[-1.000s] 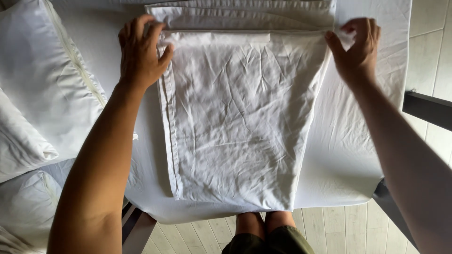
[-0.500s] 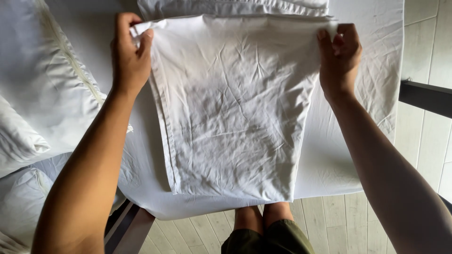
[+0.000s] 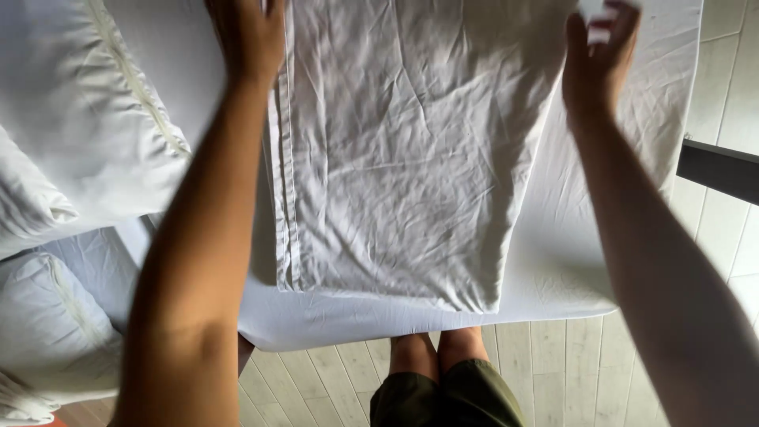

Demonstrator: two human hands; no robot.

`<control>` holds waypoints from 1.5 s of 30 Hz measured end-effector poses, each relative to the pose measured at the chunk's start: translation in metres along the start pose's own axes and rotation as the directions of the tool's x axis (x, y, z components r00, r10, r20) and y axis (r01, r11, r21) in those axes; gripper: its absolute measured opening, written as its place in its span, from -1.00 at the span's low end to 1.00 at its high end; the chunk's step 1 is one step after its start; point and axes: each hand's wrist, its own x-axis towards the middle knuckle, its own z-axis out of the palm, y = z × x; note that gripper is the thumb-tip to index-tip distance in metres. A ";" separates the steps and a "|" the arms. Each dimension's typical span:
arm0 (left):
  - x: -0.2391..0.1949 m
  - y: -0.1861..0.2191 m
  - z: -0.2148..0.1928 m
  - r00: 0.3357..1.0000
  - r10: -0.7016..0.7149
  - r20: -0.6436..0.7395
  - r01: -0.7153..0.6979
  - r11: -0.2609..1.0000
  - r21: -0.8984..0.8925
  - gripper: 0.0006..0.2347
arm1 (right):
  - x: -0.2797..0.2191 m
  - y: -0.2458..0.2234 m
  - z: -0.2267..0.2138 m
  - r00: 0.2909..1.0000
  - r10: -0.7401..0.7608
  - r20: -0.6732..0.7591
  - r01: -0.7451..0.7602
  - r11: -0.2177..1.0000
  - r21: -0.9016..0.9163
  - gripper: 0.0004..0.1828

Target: Fold a white linen item and place it into a wardrobe.

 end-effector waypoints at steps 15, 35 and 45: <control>-0.368 0.119 -0.113 0.609 -0.793 0.026 0.780 0.605 0.161 -0.56 | -0.439 -0.004 -0.052 0.586 0.770 0.253 -0.704 0.638 -0.313 -0.47; -0.521 0.169 -0.120 0.272 -0.941 0.199 0.957 0.286 0.042 -0.69 | -0.468 0.013 -0.140 0.644 0.648 0.407 -0.615 0.755 -0.229 -0.58; -0.522 0.190 -0.119 0.910 0.018 0.415 -0.180 0.917 0.356 -0.38 | -0.432 -0.007 -0.139 0.599 -0.517 0.611 0.755 0.619 -0.215 -0.25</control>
